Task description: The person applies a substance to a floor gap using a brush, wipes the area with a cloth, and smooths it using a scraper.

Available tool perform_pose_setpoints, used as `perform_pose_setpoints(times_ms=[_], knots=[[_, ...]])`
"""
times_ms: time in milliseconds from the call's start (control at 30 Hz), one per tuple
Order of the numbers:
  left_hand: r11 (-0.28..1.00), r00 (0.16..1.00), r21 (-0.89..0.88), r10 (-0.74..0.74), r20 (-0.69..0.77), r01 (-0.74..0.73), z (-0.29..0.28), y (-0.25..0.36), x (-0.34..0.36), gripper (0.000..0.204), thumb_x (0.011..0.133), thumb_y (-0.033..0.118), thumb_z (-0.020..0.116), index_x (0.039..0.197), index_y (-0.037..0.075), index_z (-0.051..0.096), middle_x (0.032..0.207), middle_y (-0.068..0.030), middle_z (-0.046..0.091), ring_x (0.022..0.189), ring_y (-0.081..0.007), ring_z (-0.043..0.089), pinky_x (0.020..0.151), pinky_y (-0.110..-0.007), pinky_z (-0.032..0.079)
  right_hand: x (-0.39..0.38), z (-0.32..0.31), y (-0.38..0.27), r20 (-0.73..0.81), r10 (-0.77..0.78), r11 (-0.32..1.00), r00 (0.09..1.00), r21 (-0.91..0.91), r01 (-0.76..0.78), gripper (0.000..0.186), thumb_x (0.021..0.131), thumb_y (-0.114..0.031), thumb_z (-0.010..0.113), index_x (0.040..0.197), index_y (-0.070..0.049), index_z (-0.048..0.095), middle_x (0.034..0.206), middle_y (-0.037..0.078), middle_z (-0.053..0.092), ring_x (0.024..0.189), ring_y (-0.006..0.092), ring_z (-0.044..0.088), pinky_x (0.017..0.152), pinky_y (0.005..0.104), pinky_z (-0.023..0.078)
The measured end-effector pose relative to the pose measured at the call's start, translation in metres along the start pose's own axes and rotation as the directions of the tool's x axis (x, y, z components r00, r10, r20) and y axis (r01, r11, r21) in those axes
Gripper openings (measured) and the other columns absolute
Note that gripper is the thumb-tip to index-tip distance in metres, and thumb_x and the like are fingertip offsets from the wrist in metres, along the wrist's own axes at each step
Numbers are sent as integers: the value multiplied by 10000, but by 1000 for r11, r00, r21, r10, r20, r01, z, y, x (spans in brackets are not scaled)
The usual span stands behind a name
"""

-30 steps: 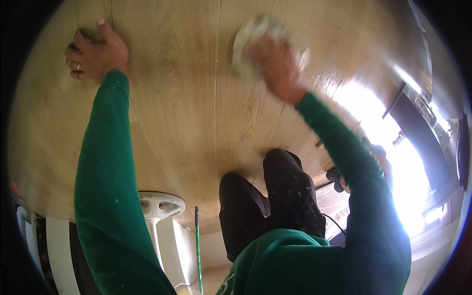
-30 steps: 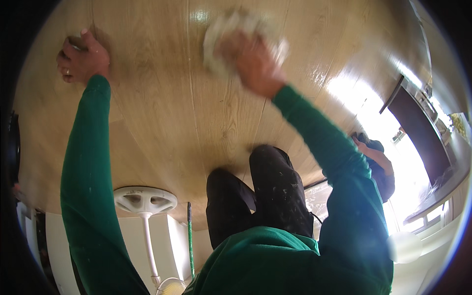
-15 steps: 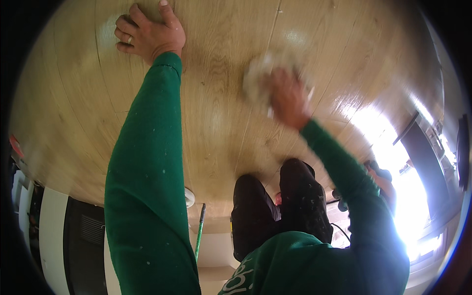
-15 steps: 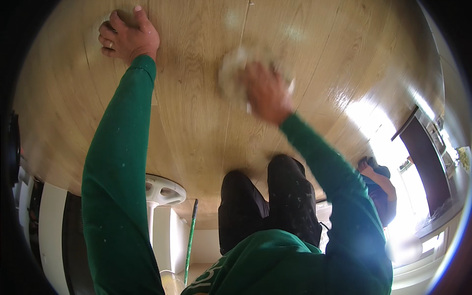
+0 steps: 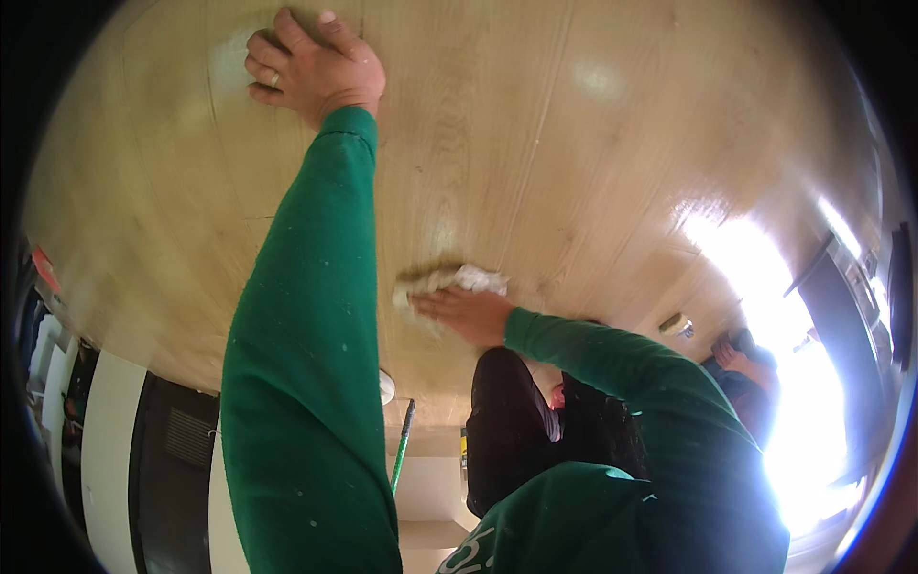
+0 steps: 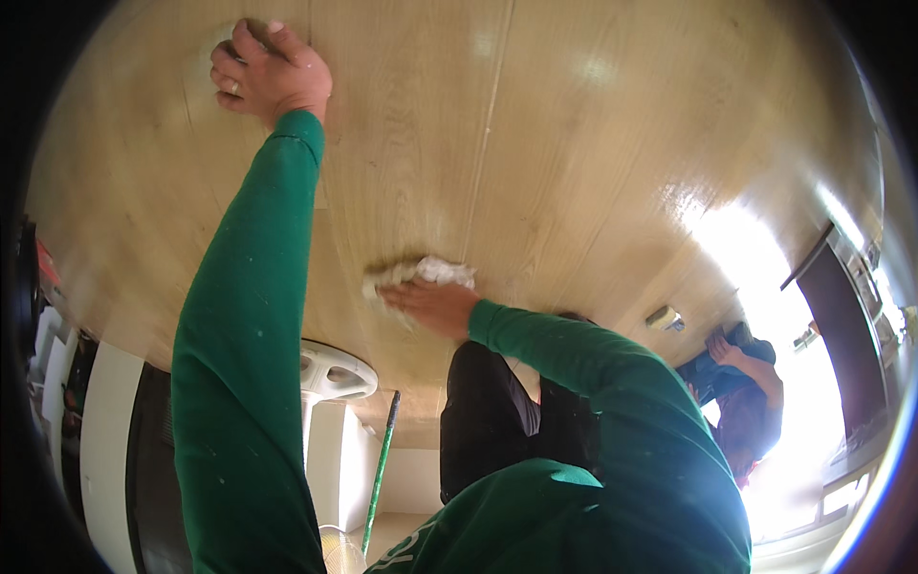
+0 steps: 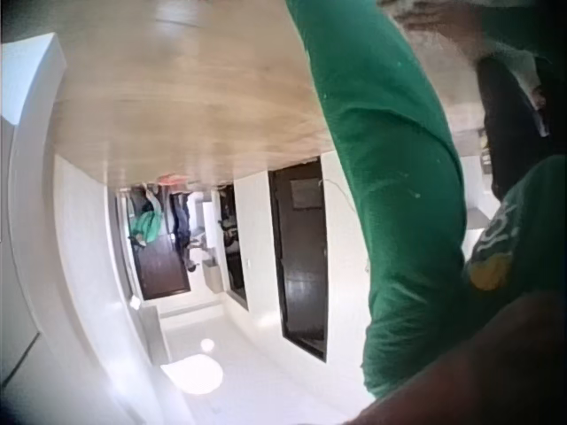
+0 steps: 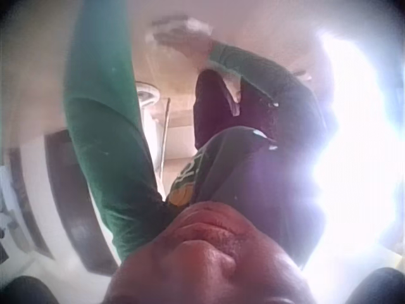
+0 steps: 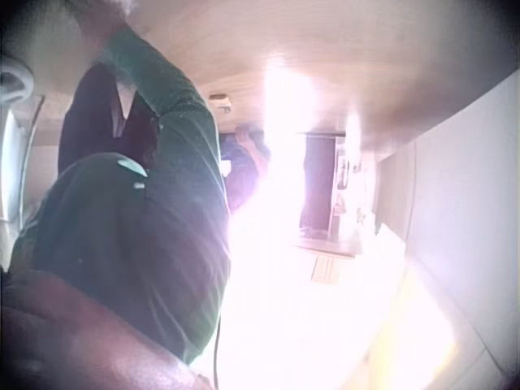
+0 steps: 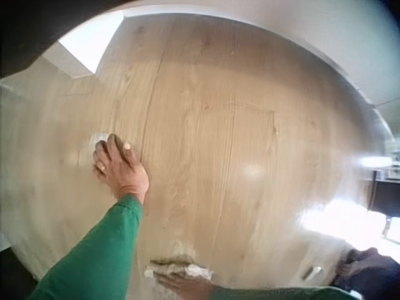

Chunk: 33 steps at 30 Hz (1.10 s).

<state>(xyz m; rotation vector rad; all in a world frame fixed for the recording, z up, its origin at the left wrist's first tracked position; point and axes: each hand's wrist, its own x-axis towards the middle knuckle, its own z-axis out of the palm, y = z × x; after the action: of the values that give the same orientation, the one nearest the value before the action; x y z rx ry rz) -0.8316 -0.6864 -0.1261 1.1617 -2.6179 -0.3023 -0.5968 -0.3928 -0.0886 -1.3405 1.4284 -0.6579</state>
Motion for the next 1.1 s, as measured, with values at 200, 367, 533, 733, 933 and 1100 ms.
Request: perform_pose_setpoints(times_ms=[200,367,533,733,933,1100], knots=[[991,996,119,-73,48,67,-7,11,4,643,1098,551,287,1546,109,420,1620,-195,335,1512,-412,272,1234,-655,153,66,-215,43,-600,30,860,800,-392,-327,680,887,-251,652,1537,-132,491,1642,69,404,1492,290,386,1224,533,301],[991,998,122,-54,-14,55,3,14,-1,616,1104,506,324,1538,81,426,1615,-208,334,1507,-415,278,1237,-649,160,58,-142,20,-603,51,841,796,-405,-360,678,868,-300,678,1513,-157,529,1680,57,341,1551,296,292,1264,537,237],[988,964,75,-151,219,137,-26,-6,-8,690,1096,537,364,1640,116,307,1743,-188,106,1604,-398,82,1264,-653,84,37,-45,-17,-381,54,869,923,-438,-231,684,878,-221,632,1540,-120,490,1693,81,335,1578,284,271,1285,517,214],[981,981,-66,187,52,-183,-27,-114,35,720,1033,607,445,1503,68,526,1587,-222,423,1494,-422,336,1217,-642,215,-32,-16,-4,-421,-110,915,900,-397,-74,622,888,-155,612,1504,-125,537,1663,89,392,1560,290,318,1285,521,225],[888,987,-458,-46,-151,-28,-122,-53,-192,540,1022,364,609,1404,-16,575,1412,-269,578,1335,-429,523,1127,-491,421,-139,-73,21,-772,222,543,595,-409,-733,625,936,-192,590,1541,-82,476,1634,166,393,1474,376,399,1180,516,359],[899,965,-420,-9,261,122,-200,-39,-452,420,991,223,656,1333,-17,609,1336,-260,618,1262,-440,564,1097,-517,427,-164,47,-19,-554,244,640,796,-525,-562,655,918,-152,609,1546,-49,452,1596,204,399,1449,396,403,1102,473,438]])
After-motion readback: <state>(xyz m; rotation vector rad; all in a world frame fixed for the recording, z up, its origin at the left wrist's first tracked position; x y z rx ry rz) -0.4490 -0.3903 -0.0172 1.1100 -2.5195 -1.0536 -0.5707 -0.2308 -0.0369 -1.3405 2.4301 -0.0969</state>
